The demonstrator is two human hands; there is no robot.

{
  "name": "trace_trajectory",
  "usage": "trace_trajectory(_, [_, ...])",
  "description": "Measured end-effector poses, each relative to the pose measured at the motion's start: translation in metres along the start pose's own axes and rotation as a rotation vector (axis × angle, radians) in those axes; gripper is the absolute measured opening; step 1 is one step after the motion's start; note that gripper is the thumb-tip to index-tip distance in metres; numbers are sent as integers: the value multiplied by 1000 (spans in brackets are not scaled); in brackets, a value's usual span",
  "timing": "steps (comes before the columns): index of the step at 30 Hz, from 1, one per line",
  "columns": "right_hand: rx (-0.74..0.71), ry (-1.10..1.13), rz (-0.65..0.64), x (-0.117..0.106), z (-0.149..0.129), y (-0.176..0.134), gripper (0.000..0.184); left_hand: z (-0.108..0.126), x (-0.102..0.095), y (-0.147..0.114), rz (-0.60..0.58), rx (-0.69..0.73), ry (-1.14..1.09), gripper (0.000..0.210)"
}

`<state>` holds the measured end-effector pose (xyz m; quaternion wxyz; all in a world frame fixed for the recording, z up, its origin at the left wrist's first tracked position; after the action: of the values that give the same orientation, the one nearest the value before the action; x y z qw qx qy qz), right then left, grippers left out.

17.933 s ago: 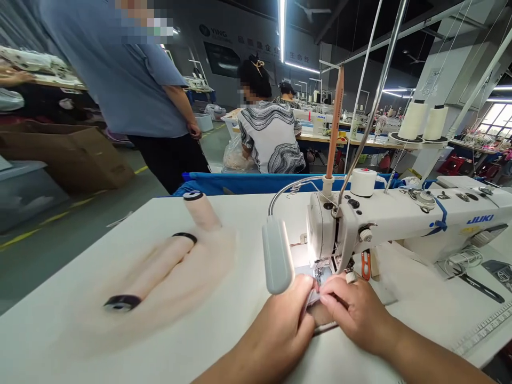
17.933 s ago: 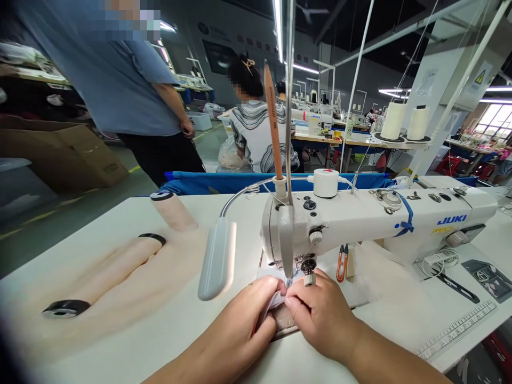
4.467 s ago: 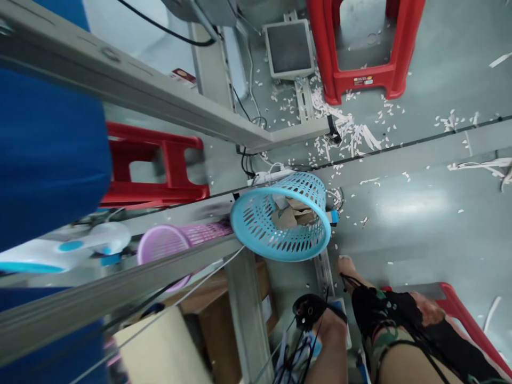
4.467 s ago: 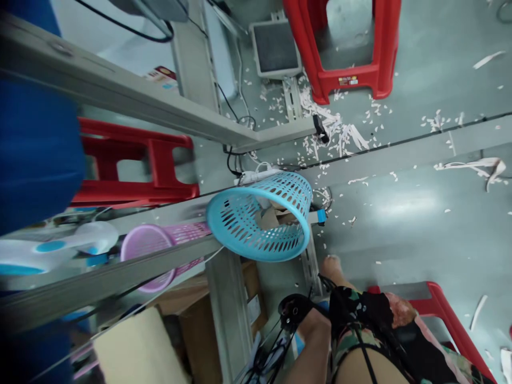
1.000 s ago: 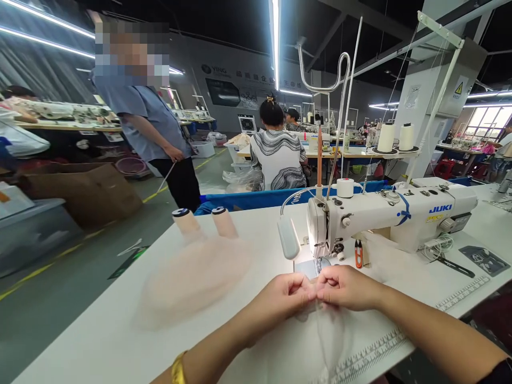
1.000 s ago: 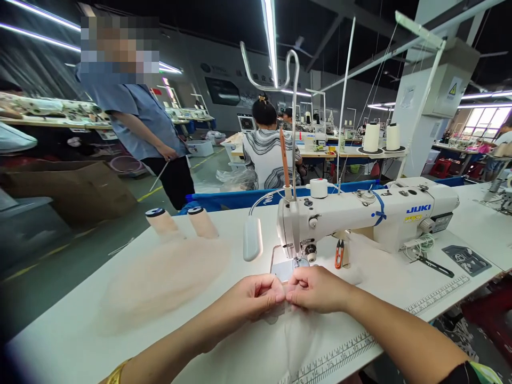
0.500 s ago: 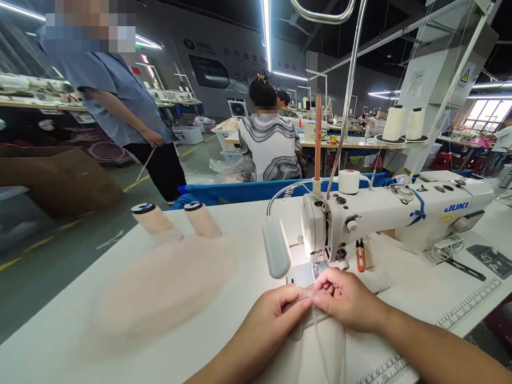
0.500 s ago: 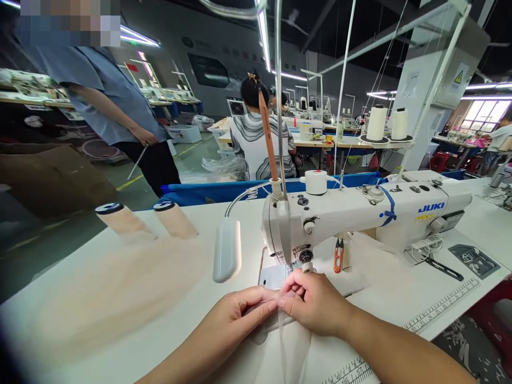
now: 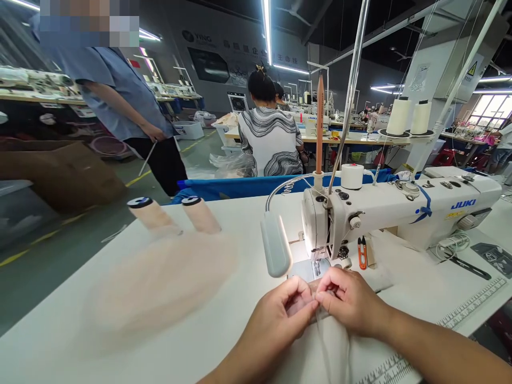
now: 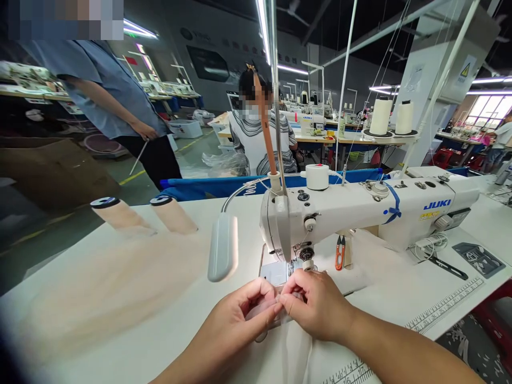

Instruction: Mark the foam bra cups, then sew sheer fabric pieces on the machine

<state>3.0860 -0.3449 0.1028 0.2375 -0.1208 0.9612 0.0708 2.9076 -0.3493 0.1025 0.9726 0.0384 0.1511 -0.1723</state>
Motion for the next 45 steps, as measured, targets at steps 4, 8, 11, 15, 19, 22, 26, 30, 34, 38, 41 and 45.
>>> trace_trajectory(4, [-22,5,5,0,0,-1,8,-1,2,0,-2,-45,-83,38])
trace_trajectory(8, [-38,2,10,0,0,-2,5,3,4,0,-45,-61,-131,44])
trace_trajectory(11, [-40,-5,15,-1,-1,-3,6,4,4,-1,-77,-65,-118,43])
trace_trajectory(15, [-42,-30,21,0,-1,-2,7,3,1,-4,-47,-45,-73,38])
trace_trajectory(19, [-55,-58,37,1,0,-2,7,7,1,-2,-8,10,1,35])
trace_trajectory(22, [-78,-63,35,1,0,-2,9,8,2,-1,-17,6,-50,35])
trace_trajectory(26, [-94,-69,36,1,0,-3,8,9,2,1,2,-45,-88,34])
trace_trajectory(30, [-94,-86,36,1,-1,-3,9,10,3,3,-65,-38,-95,35])
trace_trajectory(34, [-103,-90,40,0,-3,-4,8,8,1,4,-99,-23,-95,35])
trace_trajectory(38, [-99,-74,45,-1,-3,-5,7,6,0,1,-83,-17,-93,42])
trace_trajectory(41, [-101,-69,40,-1,-3,-5,7,5,0,1,-78,15,-70,39])
trace_trajectory(45, [-101,-81,33,-1,-2,-5,8,-2,0,3,-79,-27,-85,38])
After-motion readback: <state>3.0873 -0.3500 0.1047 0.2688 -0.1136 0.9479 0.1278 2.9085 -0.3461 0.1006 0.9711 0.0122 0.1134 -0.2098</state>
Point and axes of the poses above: each hand's wrist, its own y-axis towards the middle knuckle, its own x-axis out of the palm, z = x × y, the point moved 3 cm from there along y, towards the middle knuckle, and after that the axes turned 10 degrees about x, right-handed, at the moved point
